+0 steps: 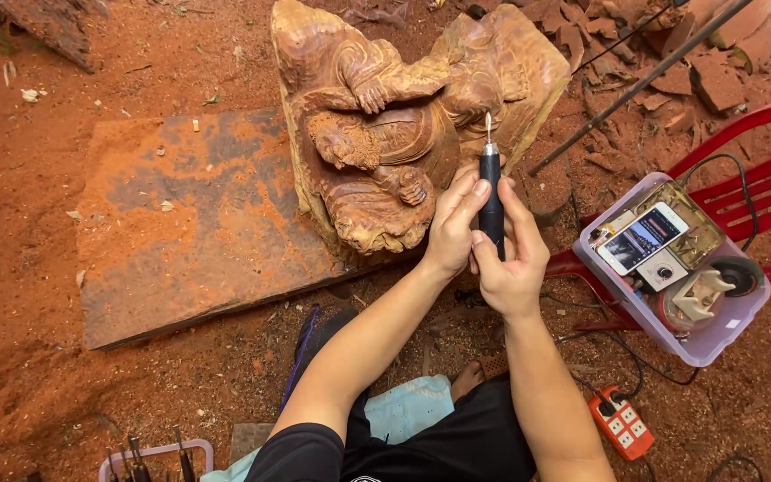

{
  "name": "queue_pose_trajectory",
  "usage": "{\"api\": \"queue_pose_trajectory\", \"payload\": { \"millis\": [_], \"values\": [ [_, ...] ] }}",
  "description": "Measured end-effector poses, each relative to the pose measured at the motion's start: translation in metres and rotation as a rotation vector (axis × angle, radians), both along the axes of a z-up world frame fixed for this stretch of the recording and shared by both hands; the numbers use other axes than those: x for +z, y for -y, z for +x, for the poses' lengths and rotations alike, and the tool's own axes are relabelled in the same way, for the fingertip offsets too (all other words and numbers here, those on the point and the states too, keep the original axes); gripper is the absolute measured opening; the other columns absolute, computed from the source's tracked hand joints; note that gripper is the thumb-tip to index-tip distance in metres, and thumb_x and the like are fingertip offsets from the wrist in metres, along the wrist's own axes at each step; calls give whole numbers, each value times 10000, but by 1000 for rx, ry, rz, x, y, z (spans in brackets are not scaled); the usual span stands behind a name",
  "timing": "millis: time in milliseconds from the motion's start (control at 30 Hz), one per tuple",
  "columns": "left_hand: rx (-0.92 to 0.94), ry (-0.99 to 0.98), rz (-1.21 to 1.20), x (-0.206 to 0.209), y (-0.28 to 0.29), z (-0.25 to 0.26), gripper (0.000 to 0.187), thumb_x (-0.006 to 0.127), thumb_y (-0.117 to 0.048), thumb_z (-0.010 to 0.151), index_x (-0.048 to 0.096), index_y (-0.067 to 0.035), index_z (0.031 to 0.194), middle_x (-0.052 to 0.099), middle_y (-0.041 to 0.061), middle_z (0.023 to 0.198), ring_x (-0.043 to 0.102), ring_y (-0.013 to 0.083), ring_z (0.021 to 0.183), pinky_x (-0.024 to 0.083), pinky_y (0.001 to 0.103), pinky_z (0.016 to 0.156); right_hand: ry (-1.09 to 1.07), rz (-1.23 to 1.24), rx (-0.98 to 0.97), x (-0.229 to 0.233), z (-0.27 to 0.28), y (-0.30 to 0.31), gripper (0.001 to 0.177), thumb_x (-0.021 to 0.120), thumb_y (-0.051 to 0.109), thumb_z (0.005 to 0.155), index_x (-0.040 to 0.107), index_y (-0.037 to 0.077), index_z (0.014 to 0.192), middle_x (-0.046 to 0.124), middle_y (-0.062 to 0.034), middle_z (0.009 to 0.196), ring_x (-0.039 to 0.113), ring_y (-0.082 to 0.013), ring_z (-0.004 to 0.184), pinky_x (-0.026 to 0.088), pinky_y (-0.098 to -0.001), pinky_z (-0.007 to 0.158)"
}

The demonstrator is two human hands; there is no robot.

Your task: Using a handheld rotary tool to carve intricate details into a wooden sculpture

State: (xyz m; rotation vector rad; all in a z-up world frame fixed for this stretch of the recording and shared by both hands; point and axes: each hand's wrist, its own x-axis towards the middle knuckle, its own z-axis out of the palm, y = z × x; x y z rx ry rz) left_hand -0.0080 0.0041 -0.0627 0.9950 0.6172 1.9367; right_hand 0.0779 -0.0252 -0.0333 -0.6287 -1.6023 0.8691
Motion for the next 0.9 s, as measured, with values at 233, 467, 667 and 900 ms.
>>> {"api": "queue_pose_trajectory", "payload": {
  "millis": [233,467,667,900],
  "values": [
    [4,21,-1,11,7,0,300,529,-291,1092,690,-42,1139,585,131,1336,510,225,1277,364,396,1127,24,-12,-7,-5,-1,-5,646,579,-182,892,465,-28,1508,697,-276,983,621,-171,457,502,-260,375],
    [11,35,15,11,8,0,309,512,-274,1092,685,-19,1122,588,141,1316,506,241,1284,357,394,1140,40,-12,-17,-2,-3,-4,651,574,-183,887,472,-20,1509,702,-272,983,626,-167,462,509,-252,378],
    [12,21,24,-2,-1,2,340,501,-292,1102,695,-15,1142,579,151,1347,486,261,1327,334,400,1159,48,-14,-29,-2,-6,-6,651,575,-182,882,475,-21,1506,692,-275,1021,632,-174,508,519,-256,403],
    [0,50,33,5,4,-2,322,494,-276,1099,682,-15,1118,595,146,1318,520,237,1260,373,388,1116,68,-7,-46,-7,-5,-10,649,584,-177,878,479,-26,1501,671,-278,1100,649,-193,610,542,-268,461]
  ]
}}
